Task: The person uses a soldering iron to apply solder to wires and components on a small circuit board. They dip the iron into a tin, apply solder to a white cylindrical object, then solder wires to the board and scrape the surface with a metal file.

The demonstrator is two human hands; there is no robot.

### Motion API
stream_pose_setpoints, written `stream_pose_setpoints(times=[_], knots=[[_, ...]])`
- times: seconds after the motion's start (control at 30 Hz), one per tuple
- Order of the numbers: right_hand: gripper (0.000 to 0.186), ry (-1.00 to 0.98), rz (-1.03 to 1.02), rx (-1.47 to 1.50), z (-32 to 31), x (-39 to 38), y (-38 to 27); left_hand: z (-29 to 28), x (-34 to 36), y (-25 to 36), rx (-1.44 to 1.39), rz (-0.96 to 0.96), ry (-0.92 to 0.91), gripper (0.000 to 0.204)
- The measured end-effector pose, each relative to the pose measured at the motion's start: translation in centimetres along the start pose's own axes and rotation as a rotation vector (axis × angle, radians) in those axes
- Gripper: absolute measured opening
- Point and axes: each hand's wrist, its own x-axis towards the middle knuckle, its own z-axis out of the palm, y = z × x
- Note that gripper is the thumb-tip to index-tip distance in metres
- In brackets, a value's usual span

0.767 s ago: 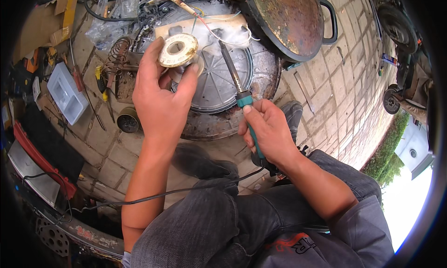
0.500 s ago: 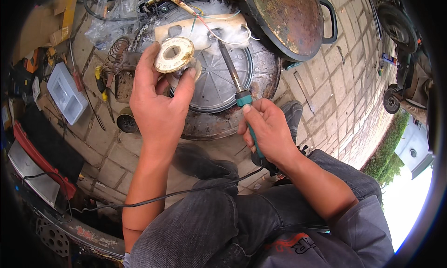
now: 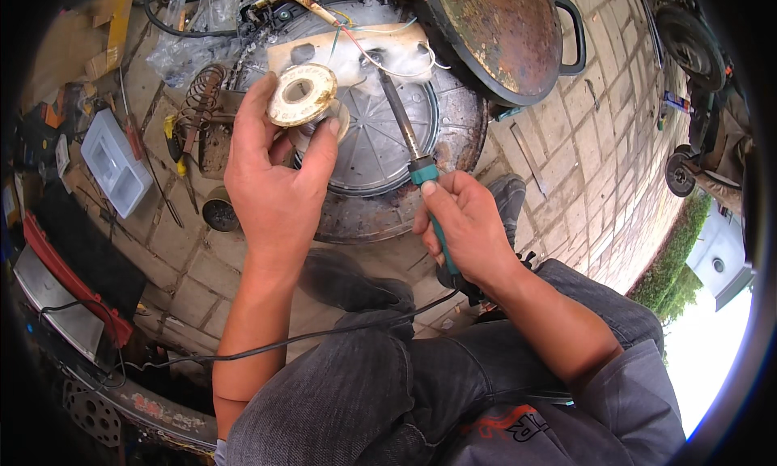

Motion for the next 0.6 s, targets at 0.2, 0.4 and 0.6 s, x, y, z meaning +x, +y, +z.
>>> stream_pose_setpoints(times=[0.2,0.4,0.6], knots=[[0.027,-0.003,-0.007,0.009,-0.02,0.01,0.06,0.05,0.01,-0.19,0.025,0.017,0.008,0.063],[0.026,-0.010,-0.005,0.009,-0.08,0.02,0.14,0.06,0.02,-0.28,0.013,0.018,-0.001,0.063],[0.026,-0.009,0.002,0.015,-0.04,-0.07,-0.02,0.14,-0.01,-0.23,-0.001,0.015,-0.007,0.062]])
